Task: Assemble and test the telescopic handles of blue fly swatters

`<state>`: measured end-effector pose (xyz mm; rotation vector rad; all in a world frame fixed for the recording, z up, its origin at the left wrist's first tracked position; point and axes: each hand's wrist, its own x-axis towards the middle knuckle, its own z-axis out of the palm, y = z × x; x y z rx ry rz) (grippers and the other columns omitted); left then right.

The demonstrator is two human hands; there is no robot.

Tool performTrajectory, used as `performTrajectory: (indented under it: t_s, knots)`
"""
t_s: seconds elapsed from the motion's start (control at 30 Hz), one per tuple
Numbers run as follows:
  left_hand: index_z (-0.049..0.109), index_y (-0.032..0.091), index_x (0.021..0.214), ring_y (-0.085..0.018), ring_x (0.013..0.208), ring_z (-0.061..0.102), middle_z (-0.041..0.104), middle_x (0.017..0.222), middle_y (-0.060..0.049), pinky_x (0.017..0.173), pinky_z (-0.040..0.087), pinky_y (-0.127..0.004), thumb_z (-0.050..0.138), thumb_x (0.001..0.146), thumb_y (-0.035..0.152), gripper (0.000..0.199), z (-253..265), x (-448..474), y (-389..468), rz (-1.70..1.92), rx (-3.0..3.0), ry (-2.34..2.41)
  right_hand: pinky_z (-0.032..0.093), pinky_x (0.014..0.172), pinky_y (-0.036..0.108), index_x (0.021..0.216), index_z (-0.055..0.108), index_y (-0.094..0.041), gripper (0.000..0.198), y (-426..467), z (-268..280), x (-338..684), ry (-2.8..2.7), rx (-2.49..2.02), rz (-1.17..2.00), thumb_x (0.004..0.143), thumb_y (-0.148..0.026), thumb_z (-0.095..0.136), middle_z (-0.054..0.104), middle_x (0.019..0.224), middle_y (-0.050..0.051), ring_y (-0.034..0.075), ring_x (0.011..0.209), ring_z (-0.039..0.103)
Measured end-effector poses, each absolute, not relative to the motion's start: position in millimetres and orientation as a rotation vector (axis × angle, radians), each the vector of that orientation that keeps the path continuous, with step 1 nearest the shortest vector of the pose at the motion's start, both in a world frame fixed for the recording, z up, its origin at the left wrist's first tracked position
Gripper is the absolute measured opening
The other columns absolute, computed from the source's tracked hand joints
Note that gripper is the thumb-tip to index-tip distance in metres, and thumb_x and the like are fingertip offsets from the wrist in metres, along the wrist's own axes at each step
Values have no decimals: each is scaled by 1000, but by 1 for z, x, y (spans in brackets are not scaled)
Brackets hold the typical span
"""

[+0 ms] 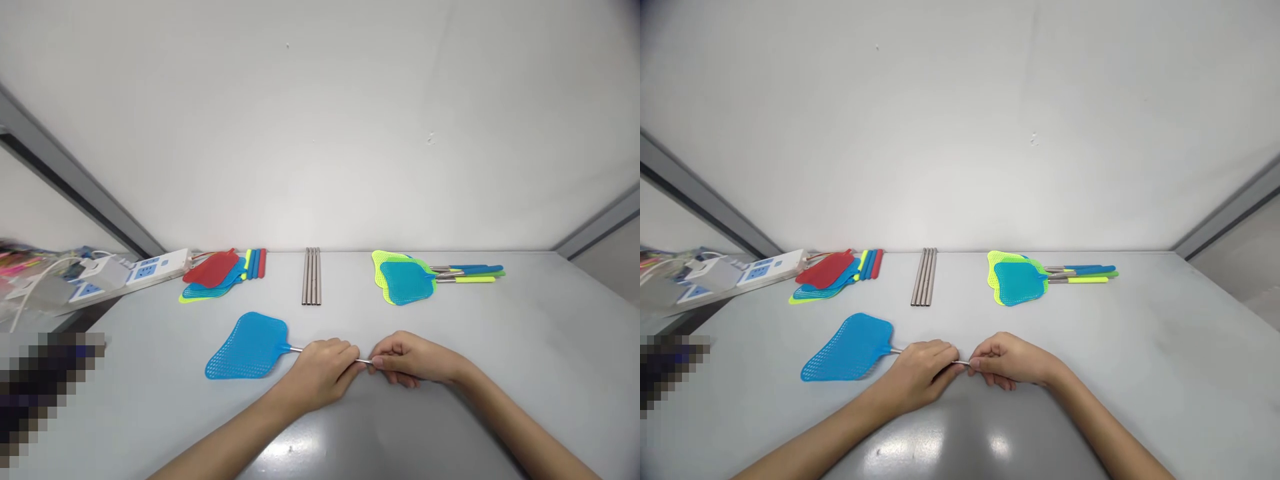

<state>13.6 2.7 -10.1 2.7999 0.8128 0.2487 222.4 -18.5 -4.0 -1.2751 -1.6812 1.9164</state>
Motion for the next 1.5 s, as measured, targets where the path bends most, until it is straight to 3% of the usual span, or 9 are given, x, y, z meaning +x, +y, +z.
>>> performTrajectory:
  t_s: [1.5]
  knots:
    - [42,19,73,-11,65,50,55,70,3,54,30,-24,30,91,34,26,-7,14,6,211,2775,813,31,35,15,75,59,-13,32,-17,4,222,-1756,-1310,1885,81,-42,48,49,56,-3,4,39,41]
